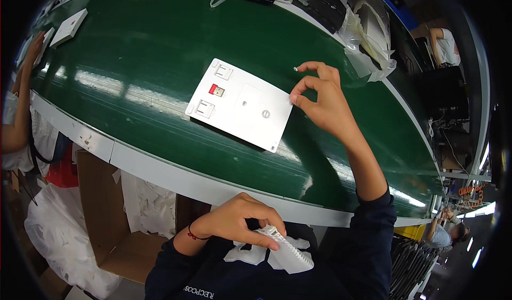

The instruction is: The person peels small rubber pads from adhesive strips by hand and attaches them onto white device casings on a conveyor belt, sliding the finished casings along the line.

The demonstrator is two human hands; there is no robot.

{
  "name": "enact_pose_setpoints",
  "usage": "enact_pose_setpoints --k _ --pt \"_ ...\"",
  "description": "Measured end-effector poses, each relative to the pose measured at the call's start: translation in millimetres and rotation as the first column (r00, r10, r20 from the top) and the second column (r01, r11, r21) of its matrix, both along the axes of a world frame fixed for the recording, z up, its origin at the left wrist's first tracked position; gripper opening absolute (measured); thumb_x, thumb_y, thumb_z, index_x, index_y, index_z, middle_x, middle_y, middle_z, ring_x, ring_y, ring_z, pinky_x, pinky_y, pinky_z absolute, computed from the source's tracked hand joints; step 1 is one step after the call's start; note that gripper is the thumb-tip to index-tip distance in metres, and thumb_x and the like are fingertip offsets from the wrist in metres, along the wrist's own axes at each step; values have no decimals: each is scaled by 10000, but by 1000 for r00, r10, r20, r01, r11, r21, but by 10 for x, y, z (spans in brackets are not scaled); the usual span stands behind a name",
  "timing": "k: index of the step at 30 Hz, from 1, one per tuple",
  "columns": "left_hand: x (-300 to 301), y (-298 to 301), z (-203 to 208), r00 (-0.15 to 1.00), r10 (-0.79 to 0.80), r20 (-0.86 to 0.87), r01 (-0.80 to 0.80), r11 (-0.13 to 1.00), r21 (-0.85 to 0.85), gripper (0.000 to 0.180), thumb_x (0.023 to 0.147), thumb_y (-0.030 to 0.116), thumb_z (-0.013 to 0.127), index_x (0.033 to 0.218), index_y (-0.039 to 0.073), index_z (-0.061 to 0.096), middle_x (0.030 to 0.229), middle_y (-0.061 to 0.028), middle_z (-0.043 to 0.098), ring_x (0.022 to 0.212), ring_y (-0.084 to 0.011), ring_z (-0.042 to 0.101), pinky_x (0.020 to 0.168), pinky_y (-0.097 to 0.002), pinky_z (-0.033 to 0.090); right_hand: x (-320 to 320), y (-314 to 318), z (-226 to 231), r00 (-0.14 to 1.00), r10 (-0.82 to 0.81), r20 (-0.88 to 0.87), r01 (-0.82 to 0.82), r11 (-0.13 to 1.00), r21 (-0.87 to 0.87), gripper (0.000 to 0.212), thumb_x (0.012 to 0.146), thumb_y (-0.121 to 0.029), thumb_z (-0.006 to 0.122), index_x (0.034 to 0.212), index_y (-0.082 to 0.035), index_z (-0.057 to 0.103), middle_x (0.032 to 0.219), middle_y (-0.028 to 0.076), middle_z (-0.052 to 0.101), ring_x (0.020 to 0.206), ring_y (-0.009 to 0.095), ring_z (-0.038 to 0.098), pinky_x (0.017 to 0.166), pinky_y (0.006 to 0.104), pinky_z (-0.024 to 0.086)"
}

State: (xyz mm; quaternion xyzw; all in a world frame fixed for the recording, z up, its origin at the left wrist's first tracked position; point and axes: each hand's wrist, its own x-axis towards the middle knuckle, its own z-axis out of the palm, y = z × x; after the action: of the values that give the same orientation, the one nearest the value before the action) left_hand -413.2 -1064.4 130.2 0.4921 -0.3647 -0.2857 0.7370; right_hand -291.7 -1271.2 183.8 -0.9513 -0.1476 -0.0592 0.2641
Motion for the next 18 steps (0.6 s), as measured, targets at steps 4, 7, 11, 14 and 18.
enact_pose_setpoints --k 4,7,11,14,18 --pt "-2 -28 42 998 -8 62 8 1000 -3 216 622 53 784 806 49 672 775 -38 678 573 -120 581 575 -189 456 -6 19 12 1000 -1 19 2 999 -34 38 704 -56 640 684 -47 609 1168 82 481 1122 281 355 943 348 322" --pt "-4 -49 48 997 -12 79 13 1000 -12 225 608 34 788 802 41 674 769 -46 679 570 -120 590 565 -184 457 -47 51 -1 997 -7 76 10 999 -41 38 703 -49 639 680 -45 609 1162 79 487 1110 281 361 936 347 327" --pt "-44 -77 34 998 -5 64 7 1000 -29 221 611 35 786 802 42 675 770 -45 679 567 -120 588 560 -186 453 -156 109 -103 976 -11 220 16 1000 -20 34 705 -37 636 680 -42 613 1153 76 497 1091 279 370 923 348 333" --pt "-63 -106 13 998 -19 59 21 999 -25 222 614 38 786 806 44 676 771 -46 678 563 -123 584 556 -189 448 -199 97 -211 948 -10 318 -11 998 64 23 706 -22 631 699 -38 616 1148 73 505 1074 275 380 910 347 338" --pt "-62 -134 -12 997 -41 58 43 999 -24 222 617 41 785 811 45 676 774 -46 678 562 -127 583 552 -192 446 -209 97 -276 916 20 401 -51 996 68 40 706 -9 625 735 -36 621 1150 72 508 1064 275 388 899 346 343"
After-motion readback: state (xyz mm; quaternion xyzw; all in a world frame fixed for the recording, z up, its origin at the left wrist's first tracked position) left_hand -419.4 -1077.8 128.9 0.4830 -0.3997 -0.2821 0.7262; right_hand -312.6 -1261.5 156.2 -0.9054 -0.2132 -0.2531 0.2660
